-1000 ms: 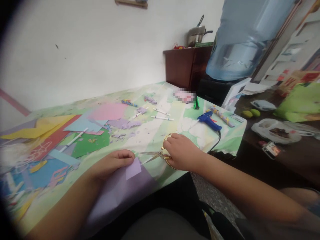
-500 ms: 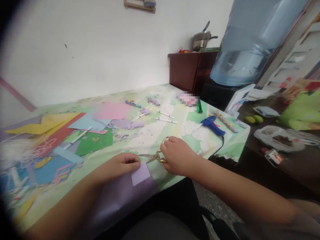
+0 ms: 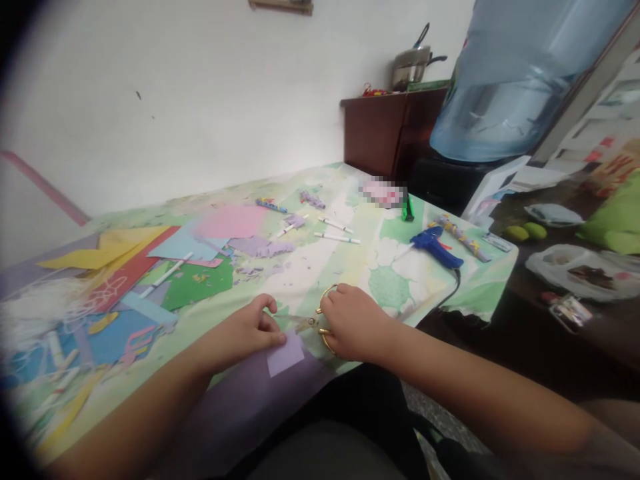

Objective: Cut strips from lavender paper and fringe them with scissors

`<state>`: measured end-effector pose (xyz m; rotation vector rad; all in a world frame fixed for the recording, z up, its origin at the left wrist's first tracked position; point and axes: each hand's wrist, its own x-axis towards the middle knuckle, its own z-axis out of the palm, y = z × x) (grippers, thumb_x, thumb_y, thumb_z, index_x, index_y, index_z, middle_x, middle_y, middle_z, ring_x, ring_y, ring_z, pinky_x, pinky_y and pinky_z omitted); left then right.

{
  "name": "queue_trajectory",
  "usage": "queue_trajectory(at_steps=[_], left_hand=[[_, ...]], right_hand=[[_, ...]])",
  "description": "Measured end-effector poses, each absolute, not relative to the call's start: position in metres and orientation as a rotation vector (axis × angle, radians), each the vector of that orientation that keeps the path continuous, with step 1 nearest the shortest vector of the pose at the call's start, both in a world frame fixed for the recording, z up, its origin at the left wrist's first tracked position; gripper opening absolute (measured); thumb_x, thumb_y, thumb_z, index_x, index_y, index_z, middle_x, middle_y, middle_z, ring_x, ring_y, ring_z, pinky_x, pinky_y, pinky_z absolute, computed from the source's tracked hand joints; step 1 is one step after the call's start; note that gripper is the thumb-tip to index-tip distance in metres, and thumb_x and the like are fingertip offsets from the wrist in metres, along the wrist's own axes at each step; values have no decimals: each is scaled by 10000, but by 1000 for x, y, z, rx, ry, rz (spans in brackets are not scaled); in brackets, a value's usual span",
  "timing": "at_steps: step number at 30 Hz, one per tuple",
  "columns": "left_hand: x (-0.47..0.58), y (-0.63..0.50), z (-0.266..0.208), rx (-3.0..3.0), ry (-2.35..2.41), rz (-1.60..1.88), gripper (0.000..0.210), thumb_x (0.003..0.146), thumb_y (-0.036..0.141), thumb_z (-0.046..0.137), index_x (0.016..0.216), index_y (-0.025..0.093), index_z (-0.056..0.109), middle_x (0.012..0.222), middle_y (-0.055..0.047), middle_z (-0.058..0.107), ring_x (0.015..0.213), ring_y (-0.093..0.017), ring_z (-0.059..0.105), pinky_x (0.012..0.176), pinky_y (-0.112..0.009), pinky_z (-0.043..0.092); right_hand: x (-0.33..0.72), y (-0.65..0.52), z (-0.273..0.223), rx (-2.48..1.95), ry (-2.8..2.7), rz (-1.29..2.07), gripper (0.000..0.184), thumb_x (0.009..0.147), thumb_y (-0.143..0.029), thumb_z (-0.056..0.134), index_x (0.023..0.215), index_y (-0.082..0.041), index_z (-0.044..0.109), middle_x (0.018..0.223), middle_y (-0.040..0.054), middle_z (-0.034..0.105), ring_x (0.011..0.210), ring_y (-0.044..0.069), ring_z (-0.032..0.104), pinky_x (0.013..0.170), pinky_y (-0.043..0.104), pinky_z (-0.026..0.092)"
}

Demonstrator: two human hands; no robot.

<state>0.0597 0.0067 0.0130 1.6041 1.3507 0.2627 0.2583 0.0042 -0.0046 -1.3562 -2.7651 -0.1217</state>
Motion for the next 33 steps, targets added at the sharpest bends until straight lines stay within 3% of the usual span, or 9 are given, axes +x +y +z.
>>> queue_trajectory(at_steps=[8, 14, 24, 33], left_hand=[[64, 6, 17, 1565, 1317, 228, 350, 589, 279, 549, 830, 218, 302, 602, 49, 552, 480, -94, 427, 436, -207, 296], [67, 3, 13, 1361, 1244, 347, 387, 595, 229, 568, 868, 216, 295, 575, 66, 506, 496, -80, 422, 465, -202, 291], [73, 6, 10, 1312, 1230, 332, 581, 589, 198, 593, 1094, 212, 305, 599, 55, 501, 563, -95, 471, 545, -233, 335], [75, 13, 18, 1289, 1263, 268, 646, 582, 234, 604, 1148, 204, 295, 625, 46, 492, 536, -86, 462, 504, -224, 319]], right_hand=[[260, 7, 3, -1278, -2775, -248, 269, 632, -337, 463, 787, -122, 510, 753, 90, 525, 768, 212, 432, 697, 330, 318], [265, 9, 5, -1213, -2777, -243, 227, 636, -333, 458, 739, -138, 509, 714, 73, 521, 729, 192, 430, 650, 305, 319], [265, 5, -1, -1215, -2803, -211, 221, 654, -336, 449, 731, -140, 515, 689, 63, 531, 703, 188, 444, 614, 297, 320], [269, 6, -2, -1311, -2748, -201, 235, 672, -351, 430, 748, -148, 522, 702, 72, 551, 711, 197, 460, 597, 294, 323]])
